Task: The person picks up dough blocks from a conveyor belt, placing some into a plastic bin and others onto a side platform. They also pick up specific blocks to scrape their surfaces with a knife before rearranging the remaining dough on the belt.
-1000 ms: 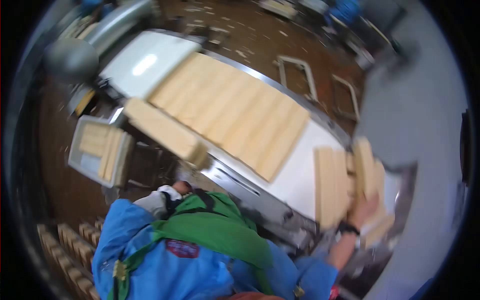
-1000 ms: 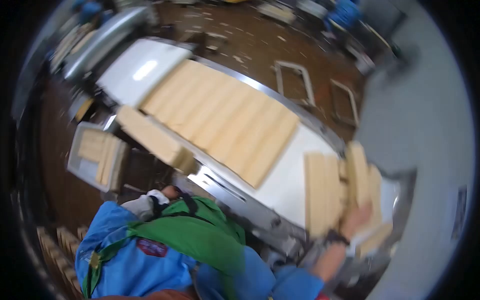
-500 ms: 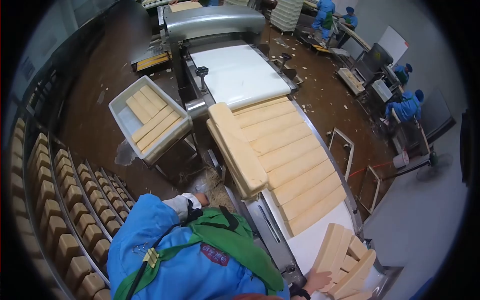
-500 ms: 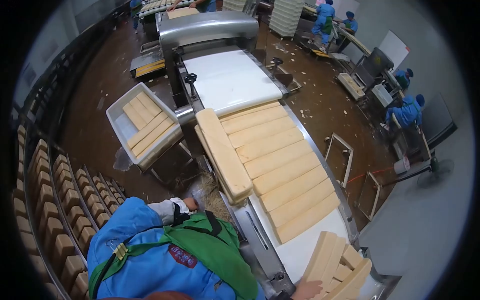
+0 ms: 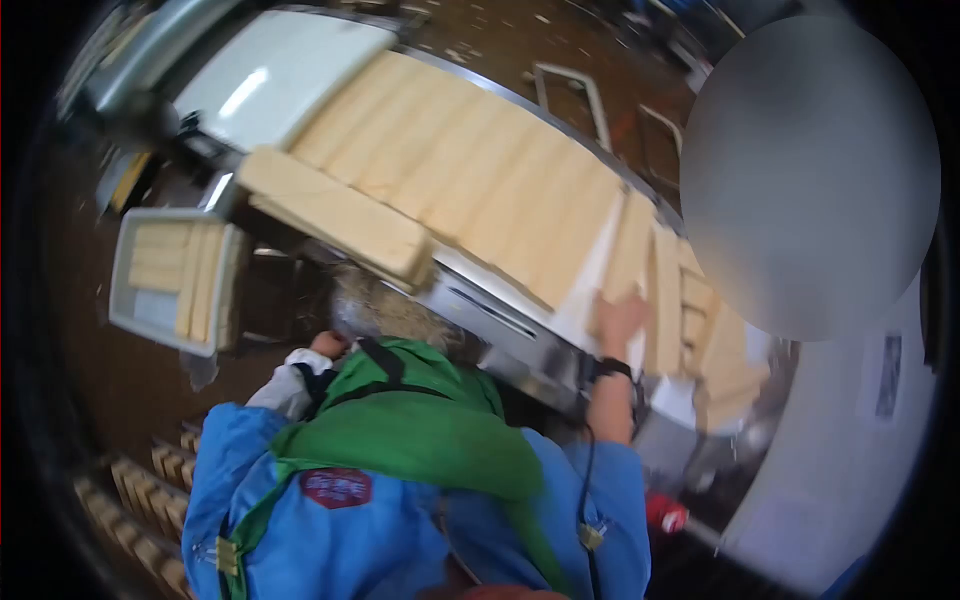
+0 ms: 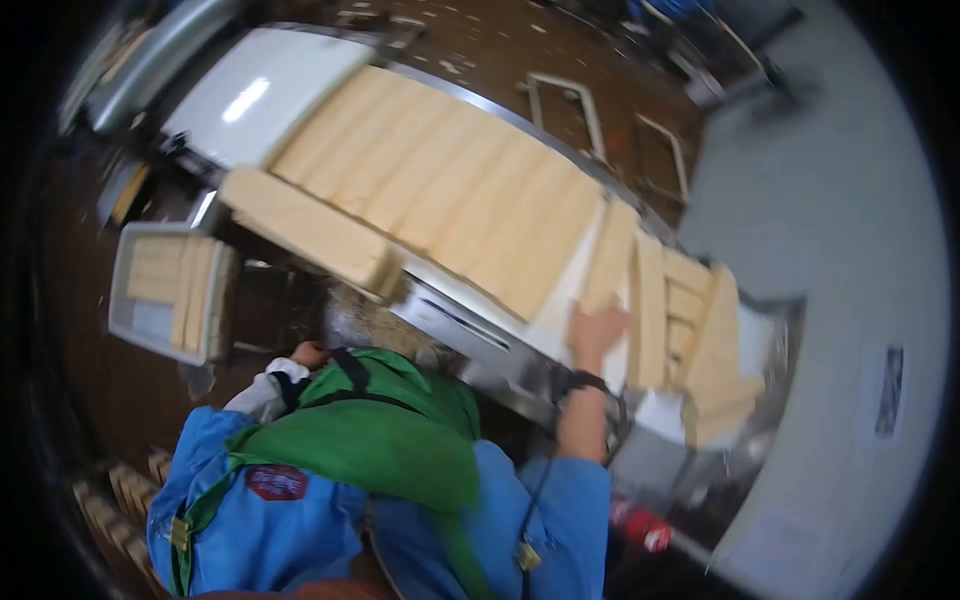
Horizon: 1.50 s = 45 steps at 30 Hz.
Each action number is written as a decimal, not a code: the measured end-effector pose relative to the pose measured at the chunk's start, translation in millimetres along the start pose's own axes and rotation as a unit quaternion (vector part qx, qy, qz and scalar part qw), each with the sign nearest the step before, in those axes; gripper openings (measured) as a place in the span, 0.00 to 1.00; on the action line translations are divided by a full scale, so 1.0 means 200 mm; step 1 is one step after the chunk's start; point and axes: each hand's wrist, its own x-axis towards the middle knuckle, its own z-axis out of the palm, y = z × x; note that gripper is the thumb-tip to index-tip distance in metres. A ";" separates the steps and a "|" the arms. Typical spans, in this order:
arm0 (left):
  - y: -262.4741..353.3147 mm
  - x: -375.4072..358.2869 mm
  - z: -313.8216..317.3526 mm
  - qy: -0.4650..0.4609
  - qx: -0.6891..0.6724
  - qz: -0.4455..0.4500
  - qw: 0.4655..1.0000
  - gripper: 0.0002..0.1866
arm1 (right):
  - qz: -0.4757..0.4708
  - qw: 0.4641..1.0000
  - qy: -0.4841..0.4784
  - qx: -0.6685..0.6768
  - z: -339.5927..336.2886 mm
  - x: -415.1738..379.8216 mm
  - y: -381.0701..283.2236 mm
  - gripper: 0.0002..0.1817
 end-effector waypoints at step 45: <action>0.14 0.78 0.28 -0.063 -0.537 -0.066 0.839 0.18 | 0.007 0.971 -0.019 -0.238 -0.03 0.11 0.32 0.49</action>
